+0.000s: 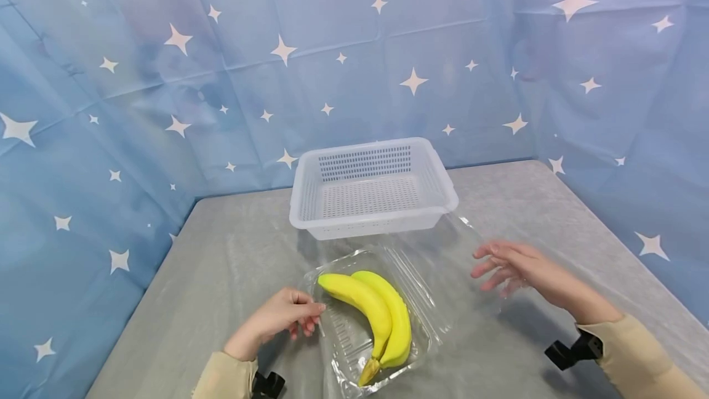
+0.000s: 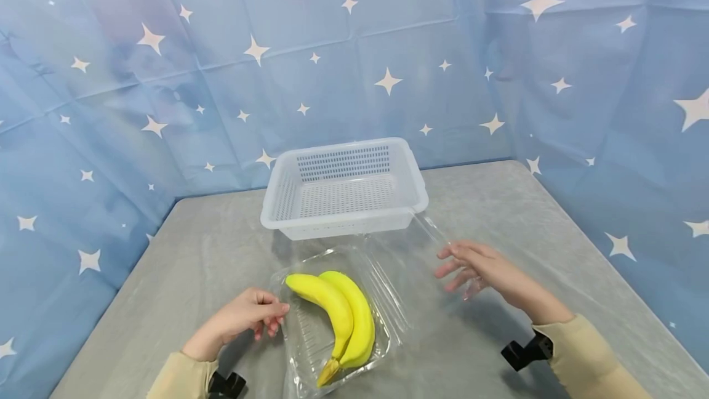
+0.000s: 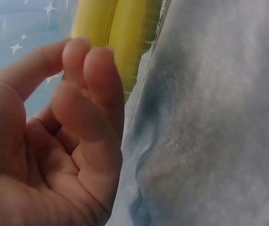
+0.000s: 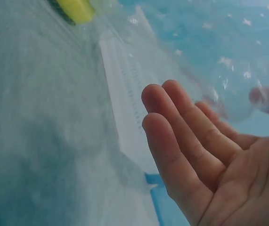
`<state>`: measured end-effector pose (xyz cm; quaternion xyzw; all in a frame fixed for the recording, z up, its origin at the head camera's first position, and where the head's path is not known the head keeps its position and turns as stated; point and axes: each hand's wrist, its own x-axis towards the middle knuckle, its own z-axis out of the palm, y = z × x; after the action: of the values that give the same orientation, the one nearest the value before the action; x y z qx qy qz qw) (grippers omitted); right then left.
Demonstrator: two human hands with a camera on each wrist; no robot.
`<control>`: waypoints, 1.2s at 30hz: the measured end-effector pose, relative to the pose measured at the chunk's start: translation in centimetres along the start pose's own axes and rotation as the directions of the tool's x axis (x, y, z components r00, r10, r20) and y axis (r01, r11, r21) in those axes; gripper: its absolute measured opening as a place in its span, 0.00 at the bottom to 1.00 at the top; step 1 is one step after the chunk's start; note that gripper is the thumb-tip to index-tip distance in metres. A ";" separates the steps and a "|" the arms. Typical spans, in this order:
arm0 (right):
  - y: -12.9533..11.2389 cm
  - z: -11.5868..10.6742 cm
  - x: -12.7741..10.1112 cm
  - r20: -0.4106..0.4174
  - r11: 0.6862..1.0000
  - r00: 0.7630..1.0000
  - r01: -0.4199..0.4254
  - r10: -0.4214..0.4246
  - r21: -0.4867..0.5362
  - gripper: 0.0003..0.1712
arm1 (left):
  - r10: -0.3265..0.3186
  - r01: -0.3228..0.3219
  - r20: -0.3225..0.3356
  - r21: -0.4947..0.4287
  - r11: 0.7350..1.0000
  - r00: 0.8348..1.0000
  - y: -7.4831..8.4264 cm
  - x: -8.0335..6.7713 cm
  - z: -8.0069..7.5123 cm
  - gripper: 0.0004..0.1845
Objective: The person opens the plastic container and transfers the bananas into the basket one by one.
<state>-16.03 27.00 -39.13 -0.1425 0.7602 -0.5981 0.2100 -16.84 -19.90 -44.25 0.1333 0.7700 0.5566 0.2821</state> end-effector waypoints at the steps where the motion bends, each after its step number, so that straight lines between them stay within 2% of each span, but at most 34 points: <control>1: 0.2 -0.1 -0.1 -0.005 1.000 1.000 -0.002 0.002 -0.004 0.24 | 0.002 -0.002 -0.008 -0.005 1.000 1.000 0.0 0.0 0.0 0.19; 3: 0.6 -0.3 -0.3 0.005 1.000 1.000 0.008 -0.008 -0.023 0.24 | 0.006 -0.007 -0.028 -0.010 1.000 1.000 0.0 0.1 -0.1 0.18; 7: 1.7 -0.7 -0.7 0.078 0.997 0.996 0.047 -0.043 -0.059 0.20 | 0.013 -0.013 -0.083 -0.001 1.000 0.996 0.1 0.6 -0.5 0.17; 17: 3.3 -0.5 -0.4 0.179 0.983 0.984 0.011 0.023 -0.184 0.17 | 0.039 -0.037 -0.219 0.013 0.999 0.975 -0.2 2.5 -2.2 0.17; 22: 3.6 0.2 0.7 0.155 0.961 0.984 -0.044 0.089 -0.271 0.13 | 0.040 -0.041 -0.270 0.001 0.999 0.962 -0.4 3.2 -2.6 0.17; 29: 3.9 0.7 1.5 0.135 0.934 0.989 -0.010 0.062 -0.357 0.08 | 0.034 -0.043 -0.289 -0.026 0.999 0.957 -0.1 3.4 -2.7 0.17; 32: 4.0 0.9 1.6 0.115 0.901 0.993 0.014 0.040 -0.434 0.09 | 0.027 -0.037 -0.296 -0.030 0.999 0.955 0.5 3.2 -2.5 0.17; 36: 4.0 1.4 1.8 0.059 0.818 0.998 0.020 0.017 -0.575 0.11 | 0.019 -0.041 -0.311 -0.062 0.997 0.950 0.8 3.1 -2.3 0.17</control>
<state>-16.79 25.94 -43.55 -0.2181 0.8983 -0.3365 0.1799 -20.82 -19.82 -43.87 0.0463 0.7832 0.6008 0.1535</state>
